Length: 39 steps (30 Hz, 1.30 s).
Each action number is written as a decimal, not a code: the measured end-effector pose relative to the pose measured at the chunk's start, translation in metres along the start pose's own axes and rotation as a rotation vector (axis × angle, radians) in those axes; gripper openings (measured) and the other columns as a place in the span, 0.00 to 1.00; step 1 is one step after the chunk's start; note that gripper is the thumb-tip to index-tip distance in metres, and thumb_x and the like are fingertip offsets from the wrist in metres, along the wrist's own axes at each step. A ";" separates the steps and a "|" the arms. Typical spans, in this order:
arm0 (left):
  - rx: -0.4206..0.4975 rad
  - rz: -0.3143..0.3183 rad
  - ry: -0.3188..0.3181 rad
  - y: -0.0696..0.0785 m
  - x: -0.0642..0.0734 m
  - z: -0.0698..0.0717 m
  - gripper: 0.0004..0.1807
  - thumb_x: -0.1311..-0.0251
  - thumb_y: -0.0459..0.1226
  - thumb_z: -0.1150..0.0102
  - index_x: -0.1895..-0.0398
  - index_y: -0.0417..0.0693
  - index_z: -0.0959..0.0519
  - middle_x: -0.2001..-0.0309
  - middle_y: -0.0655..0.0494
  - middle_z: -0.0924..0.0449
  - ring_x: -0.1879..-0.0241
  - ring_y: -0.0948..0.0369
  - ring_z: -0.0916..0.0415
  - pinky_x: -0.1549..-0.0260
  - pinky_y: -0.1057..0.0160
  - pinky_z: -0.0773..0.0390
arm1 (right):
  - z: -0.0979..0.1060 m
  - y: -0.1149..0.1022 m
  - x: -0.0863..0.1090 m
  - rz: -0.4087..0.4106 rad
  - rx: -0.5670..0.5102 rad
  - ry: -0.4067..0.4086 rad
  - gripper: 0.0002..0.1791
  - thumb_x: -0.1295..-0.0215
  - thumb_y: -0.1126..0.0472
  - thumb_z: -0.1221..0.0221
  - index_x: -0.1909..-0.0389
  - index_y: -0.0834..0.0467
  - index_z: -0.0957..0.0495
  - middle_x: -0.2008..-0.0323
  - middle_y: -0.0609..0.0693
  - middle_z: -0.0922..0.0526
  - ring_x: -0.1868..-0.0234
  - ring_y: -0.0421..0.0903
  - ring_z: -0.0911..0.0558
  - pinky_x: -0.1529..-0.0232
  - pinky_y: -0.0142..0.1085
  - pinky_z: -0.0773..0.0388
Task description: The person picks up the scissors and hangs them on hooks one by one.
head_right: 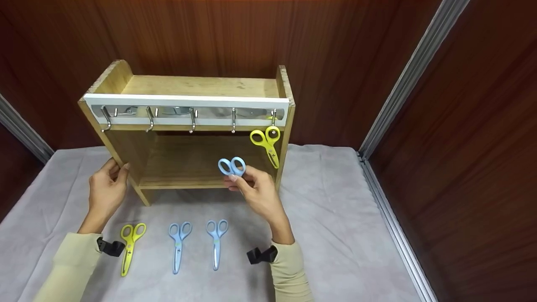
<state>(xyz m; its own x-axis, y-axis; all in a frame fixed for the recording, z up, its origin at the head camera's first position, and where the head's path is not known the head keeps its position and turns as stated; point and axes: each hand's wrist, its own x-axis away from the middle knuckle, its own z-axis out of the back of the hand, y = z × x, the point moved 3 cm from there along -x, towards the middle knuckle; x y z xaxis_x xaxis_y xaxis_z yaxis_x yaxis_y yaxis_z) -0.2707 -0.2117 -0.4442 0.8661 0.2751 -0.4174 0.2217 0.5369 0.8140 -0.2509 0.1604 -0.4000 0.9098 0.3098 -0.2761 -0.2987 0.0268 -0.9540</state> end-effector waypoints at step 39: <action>-0.003 -0.001 -0.010 0.001 0.001 -0.001 0.18 0.20 0.37 0.47 0.37 0.35 0.21 0.42 0.34 0.14 0.42 0.40 0.15 0.45 0.41 0.15 | -0.006 -0.047 -0.043 0.098 -0.106 0.045 0.09 0.23 0.69 0.43 0.53 0.73 0.20 0.54 0.76 0.13 0.58 0.55 0.06 0.48 0.52 0.11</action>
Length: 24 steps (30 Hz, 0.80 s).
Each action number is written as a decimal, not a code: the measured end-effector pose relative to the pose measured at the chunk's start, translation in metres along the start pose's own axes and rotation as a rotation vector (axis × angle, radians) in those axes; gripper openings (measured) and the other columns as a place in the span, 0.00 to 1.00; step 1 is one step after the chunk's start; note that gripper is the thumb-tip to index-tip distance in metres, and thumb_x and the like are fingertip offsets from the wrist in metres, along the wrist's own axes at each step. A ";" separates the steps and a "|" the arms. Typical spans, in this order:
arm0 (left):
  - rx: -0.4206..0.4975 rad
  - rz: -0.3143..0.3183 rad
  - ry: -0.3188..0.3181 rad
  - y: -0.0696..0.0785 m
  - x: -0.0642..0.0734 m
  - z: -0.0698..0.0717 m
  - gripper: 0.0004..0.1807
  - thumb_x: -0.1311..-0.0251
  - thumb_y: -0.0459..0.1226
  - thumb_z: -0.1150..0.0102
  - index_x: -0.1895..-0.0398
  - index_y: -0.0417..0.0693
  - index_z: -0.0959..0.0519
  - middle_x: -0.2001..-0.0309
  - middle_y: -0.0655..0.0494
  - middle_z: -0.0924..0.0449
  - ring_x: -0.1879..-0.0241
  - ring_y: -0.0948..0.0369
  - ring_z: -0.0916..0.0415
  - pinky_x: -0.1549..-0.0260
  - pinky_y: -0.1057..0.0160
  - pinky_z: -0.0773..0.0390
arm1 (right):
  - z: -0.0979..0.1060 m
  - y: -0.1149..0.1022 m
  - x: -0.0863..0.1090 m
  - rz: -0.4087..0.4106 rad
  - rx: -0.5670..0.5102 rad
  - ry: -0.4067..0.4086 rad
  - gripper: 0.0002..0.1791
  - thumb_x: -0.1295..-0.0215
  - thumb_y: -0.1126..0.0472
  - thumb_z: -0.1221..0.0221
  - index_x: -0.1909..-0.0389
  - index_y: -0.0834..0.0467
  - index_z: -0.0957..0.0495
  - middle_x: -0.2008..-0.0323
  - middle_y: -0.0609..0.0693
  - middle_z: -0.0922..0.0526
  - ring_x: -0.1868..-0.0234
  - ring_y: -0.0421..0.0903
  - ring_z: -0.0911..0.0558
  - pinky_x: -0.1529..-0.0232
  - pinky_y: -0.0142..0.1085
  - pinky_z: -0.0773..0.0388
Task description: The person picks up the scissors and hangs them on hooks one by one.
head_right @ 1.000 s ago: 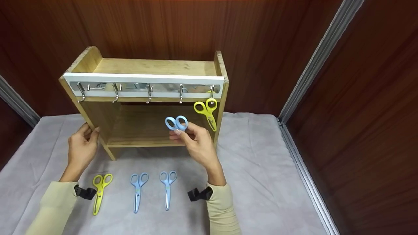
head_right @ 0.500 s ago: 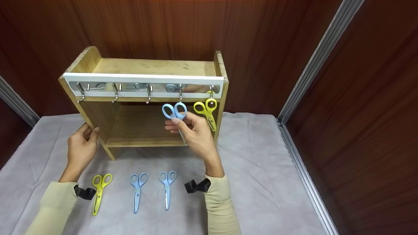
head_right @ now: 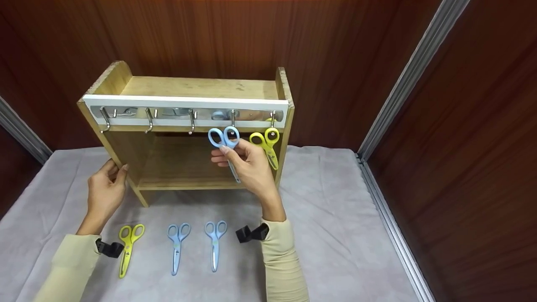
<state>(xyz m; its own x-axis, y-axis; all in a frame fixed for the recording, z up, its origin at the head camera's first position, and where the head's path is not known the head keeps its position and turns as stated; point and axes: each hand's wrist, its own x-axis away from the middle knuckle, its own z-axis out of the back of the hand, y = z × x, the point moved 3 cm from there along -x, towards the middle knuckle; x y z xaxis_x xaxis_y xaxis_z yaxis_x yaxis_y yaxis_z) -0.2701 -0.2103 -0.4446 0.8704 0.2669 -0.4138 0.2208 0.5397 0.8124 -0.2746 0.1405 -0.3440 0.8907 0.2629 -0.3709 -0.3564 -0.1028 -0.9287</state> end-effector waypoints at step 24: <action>0.017 0.006 -0.013 -0.002 -0.001 0.000 0.19 0.21 0.36 0.48 0.34 0.34 0.23 0.40 0.33 0.16 0.40 0.41 0.16 0.43 0.42 0.16 | 0.002 0.017 0.000 -0.084 -0.021 0.040 0.11 0.23 0.68 0.43 0.48 0.72 0.21 0.50 0.73 0.13 0.58 0.56 0.07 0.45 0.60 0.15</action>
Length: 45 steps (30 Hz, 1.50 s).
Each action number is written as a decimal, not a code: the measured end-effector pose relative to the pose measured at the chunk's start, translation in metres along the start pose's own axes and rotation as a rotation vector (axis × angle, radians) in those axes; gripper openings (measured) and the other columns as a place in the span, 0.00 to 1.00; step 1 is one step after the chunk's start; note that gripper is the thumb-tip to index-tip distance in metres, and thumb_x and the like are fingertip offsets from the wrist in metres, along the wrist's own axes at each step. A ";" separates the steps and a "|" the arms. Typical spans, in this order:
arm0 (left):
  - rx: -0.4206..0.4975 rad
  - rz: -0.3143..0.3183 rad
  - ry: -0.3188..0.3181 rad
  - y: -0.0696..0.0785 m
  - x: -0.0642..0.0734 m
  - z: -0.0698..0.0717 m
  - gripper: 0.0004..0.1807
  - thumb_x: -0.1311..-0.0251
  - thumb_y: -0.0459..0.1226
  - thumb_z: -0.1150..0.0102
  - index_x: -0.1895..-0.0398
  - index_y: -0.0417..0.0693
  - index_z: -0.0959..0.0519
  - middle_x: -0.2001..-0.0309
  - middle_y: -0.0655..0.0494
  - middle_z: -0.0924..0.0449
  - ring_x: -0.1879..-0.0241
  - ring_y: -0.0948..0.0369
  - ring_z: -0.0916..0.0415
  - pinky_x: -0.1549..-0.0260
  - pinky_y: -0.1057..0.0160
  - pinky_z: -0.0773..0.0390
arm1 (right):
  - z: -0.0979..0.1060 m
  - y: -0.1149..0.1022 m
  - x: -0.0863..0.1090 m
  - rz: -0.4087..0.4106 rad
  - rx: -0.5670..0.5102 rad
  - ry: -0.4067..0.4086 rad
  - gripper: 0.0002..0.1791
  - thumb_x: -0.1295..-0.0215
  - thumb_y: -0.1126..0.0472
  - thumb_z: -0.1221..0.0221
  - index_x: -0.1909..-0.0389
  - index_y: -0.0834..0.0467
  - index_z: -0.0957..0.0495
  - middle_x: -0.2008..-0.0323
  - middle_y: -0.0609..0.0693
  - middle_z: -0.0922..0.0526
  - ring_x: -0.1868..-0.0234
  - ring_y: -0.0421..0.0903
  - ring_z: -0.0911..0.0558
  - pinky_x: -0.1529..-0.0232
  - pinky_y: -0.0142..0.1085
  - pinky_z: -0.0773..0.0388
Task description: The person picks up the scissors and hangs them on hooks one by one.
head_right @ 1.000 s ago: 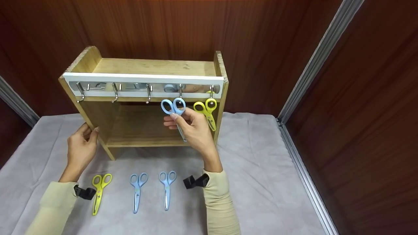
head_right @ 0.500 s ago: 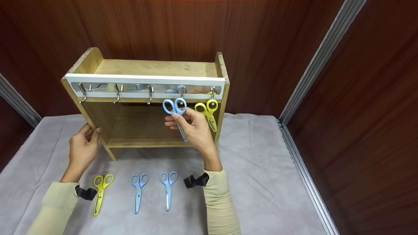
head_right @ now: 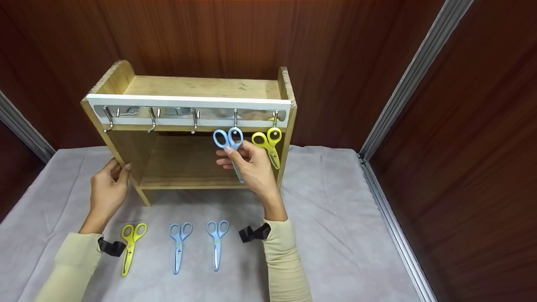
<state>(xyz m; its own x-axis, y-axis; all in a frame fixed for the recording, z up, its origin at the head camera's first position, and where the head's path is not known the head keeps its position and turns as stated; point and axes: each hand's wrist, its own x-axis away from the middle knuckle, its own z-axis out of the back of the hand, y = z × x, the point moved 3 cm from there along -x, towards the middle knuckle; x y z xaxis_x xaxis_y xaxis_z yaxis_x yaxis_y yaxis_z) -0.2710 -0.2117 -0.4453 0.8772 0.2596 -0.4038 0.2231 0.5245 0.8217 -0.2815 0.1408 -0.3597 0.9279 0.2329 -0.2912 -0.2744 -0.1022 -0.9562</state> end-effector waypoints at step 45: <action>0.017 0.089 -0.002 0.005 -0.001 0.004 0.23 0.23 0.37 0.46 0.30 0.34 0.25 0.38 0.33 0.17 0.39 0.42 0.16 0.41 0.47 0.16 | 0.078 -0.011 0.059 0.208 0.323 0.411 0.08 0.31 0.71 0.34 0.56 0.71 0.13 0.60 0.51 0.06 0.62 0.44 0.08 0.54 0.31 0.12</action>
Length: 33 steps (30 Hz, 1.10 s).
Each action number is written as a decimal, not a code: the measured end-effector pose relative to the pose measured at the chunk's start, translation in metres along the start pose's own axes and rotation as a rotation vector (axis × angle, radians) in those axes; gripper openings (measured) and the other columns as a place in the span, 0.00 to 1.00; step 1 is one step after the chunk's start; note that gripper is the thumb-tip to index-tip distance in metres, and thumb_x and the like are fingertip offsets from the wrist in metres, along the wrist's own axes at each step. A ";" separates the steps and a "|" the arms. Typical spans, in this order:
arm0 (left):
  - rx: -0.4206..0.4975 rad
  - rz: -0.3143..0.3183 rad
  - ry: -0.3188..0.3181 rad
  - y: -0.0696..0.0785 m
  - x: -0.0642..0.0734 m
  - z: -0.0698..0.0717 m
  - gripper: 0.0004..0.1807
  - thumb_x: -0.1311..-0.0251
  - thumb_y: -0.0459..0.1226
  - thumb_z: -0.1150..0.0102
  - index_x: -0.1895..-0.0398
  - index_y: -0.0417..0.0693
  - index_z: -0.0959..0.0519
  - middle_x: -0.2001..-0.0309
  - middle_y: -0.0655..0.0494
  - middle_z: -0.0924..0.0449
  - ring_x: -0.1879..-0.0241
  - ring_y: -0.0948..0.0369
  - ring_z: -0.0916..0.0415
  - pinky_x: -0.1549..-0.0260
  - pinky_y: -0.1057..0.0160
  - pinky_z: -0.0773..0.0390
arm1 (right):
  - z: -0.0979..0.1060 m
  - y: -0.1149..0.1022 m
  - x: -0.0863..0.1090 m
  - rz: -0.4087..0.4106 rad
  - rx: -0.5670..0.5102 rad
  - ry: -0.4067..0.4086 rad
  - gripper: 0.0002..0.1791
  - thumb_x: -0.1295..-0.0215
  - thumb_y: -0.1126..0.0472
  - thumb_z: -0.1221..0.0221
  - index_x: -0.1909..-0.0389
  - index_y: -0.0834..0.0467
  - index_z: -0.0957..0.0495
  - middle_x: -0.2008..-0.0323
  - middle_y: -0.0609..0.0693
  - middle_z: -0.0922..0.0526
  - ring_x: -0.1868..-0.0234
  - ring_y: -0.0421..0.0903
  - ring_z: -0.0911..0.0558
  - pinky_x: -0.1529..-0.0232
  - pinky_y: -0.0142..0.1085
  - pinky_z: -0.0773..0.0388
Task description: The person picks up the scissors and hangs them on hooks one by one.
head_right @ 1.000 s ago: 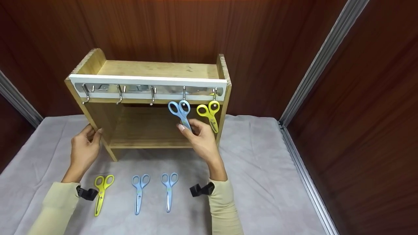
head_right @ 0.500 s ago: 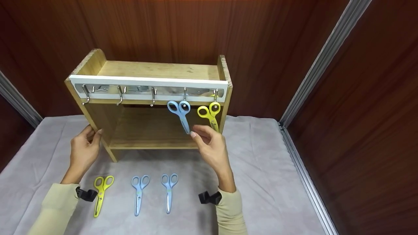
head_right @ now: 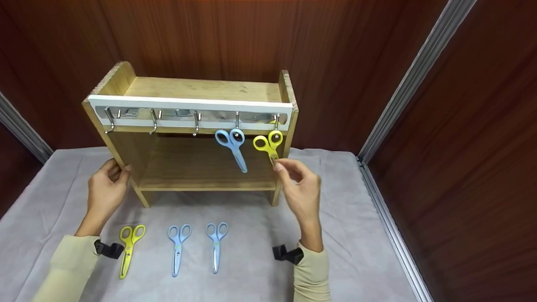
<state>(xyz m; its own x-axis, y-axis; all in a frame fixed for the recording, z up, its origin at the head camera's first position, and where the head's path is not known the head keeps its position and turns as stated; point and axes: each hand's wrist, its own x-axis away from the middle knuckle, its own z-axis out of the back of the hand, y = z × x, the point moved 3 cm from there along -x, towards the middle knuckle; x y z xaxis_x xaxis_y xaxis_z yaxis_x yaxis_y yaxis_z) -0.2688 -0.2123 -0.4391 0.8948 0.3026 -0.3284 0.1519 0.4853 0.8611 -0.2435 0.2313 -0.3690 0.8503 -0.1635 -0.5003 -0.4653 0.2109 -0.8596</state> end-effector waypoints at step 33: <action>-0.336 -0.061 -0.068 0.022 0.106 -0.074 0.26 0.30 0.40 0.40 0.33 0.35 0.26 0.34 0.33 0.23 0.39 0.35 0.21 0.43 0.36 0.18 | 0.008 0.085 -0.007 -0.195 0.210 -0.056 0.28 0.36 0.69 0.29 0.34 0.67 0.21 0.40 0.66 0.14 0.39 0.62 0.13 0.45 0.31 0.14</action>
<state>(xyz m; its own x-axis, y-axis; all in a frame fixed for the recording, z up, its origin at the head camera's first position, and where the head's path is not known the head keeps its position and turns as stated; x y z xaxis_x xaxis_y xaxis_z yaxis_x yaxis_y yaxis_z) -0.2013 -0.1093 -0.4838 0.9161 0.2145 -0.3389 0.0694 0.7475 0.6607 -0.2871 0.2581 -0.4378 0.9337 -0.1682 -0.3161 -0.2355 0.3765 -0.8960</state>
